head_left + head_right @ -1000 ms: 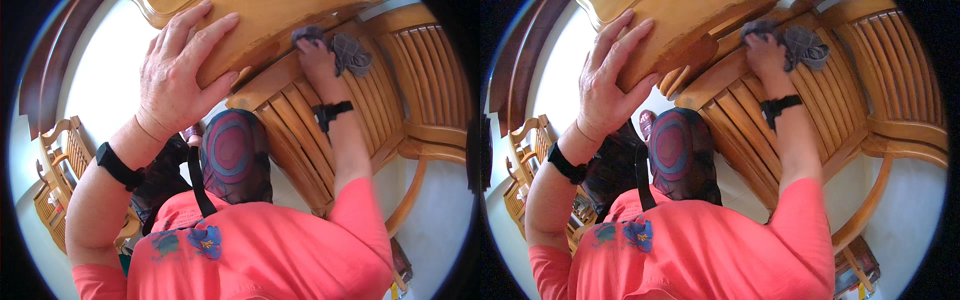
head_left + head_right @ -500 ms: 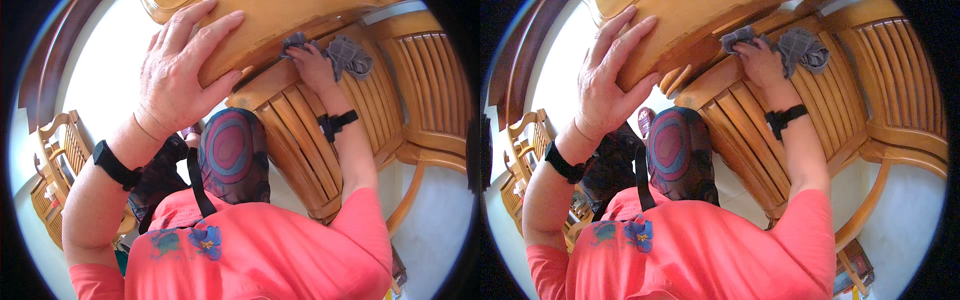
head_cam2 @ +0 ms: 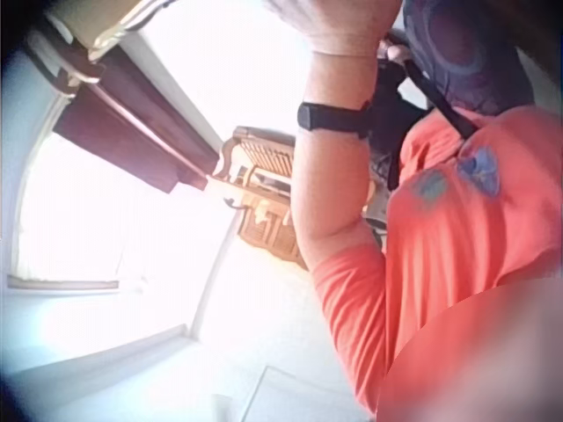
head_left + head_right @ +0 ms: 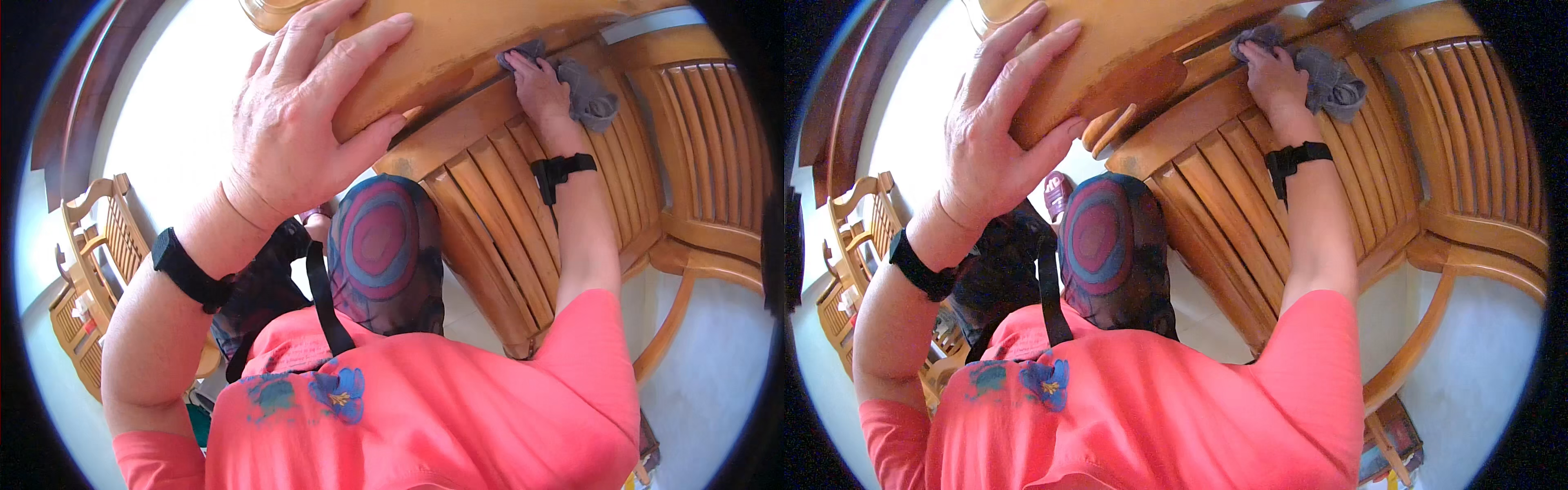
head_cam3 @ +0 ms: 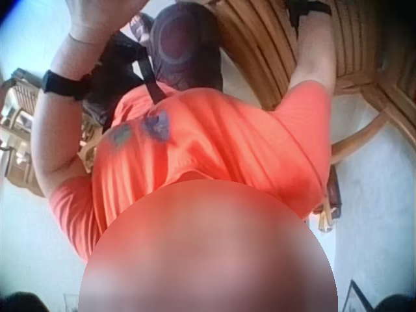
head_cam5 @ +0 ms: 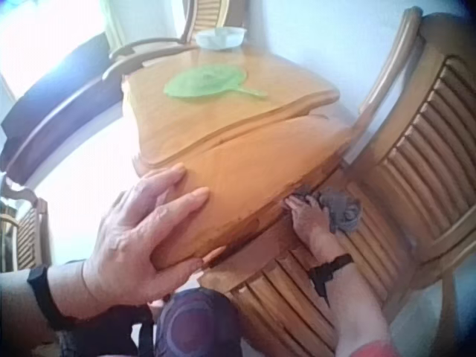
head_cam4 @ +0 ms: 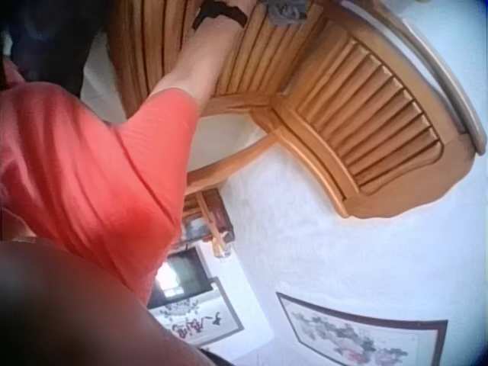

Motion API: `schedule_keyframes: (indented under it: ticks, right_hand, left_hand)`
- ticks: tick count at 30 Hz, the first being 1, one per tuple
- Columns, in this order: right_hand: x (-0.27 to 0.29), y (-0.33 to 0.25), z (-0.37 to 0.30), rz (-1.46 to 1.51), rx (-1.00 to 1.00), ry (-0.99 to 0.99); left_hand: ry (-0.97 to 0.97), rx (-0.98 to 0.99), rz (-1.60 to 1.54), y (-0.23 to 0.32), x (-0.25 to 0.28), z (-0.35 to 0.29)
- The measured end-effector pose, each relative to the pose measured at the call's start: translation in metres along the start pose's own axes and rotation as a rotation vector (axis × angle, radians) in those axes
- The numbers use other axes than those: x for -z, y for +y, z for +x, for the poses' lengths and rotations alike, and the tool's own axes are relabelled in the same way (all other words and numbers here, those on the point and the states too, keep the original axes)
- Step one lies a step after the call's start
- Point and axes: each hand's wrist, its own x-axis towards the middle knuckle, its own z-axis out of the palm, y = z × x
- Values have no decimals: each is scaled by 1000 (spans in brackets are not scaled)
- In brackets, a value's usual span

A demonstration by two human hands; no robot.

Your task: Wiping down wooden chairs and a table with a cloth.

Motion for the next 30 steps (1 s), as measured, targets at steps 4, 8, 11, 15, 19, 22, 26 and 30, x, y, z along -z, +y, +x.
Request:
schedule_keyframes:
  ticks: [4, 8, 11, 15, 19, 22, 26, 30]
  right_hand:
    - [-4, -38, -14, -103, 18, -103]
    - [1, -36, -32, 25, 109, -78]
    - [-2, -12, -9, 5, -4, -37]
    - [-11, -50, -21, 6, 16, -43]
    - [5, -52, -47, 119, 113, -7]
    - [-6, -13, -13, 6, -33, -39]
    - [-24, -38, -22, 65, -35, -17]
    - [-2, -47, -47, 162, 70, -20]
  left_hand:
    - [9, -17, 5, -8, 0, -1]
    - [-59, 13, -34, -5, 4, -3]
    - [-43, 4, -15, -4, 0, -4]
    - [-61, 36, 22, -2, 4, -1]
    - [-143, 28, 39, -4, 3, -3]
    - [-11, -26, 74, -7, -8, -5]
    - [-39, 15, -10, -4, 2, -6]
    - [-65, 9, -9, 1, 4, 1]
